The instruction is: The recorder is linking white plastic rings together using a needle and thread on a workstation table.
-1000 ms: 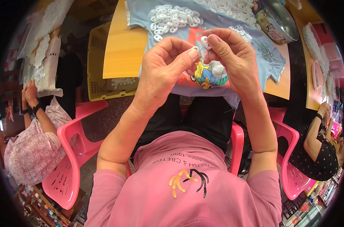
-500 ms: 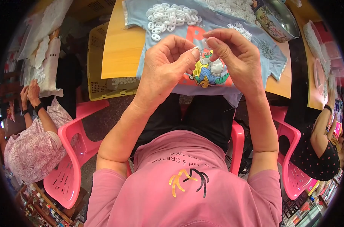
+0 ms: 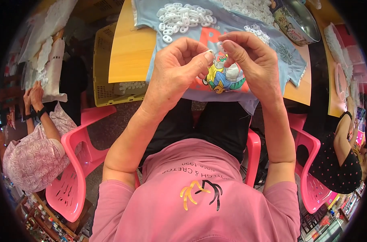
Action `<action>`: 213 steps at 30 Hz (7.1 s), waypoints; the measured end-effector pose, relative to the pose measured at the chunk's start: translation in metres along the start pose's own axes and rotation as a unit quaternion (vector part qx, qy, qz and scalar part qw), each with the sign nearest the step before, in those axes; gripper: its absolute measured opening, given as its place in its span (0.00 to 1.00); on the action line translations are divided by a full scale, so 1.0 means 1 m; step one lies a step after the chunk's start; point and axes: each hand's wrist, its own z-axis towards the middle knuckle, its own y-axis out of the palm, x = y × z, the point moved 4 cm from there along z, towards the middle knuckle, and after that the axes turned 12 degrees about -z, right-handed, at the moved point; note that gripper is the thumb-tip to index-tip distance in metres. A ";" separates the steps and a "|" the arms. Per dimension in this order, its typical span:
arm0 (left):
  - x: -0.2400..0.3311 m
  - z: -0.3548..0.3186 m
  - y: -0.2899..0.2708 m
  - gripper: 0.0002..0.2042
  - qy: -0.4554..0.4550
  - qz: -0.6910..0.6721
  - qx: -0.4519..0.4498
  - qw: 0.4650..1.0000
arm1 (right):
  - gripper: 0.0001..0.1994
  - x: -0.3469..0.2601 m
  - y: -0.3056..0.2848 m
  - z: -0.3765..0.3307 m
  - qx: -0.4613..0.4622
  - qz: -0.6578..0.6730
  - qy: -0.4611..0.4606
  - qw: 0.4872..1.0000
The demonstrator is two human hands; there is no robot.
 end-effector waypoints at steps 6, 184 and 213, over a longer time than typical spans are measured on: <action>0.001 0.000 0.001 0.10 -0.002 -0.008 -0.004 1.000 | 0.10 0.002 -0.001 0.000 0.003 0.011 -0.008 1.000; -0.029 0.070 0.073 0.06 0.194 0.444 -0.035 0.874 | 0.07 0.054 -0.142 -0.010 0.148 -0.510 -0.173 0.830; -0.060 0.073 0.133 0.06 0.020 0.069 -0.066 0.995 | 0.09 0.057 -0.141 -0.031 0.030 -0.005 0.077 0.997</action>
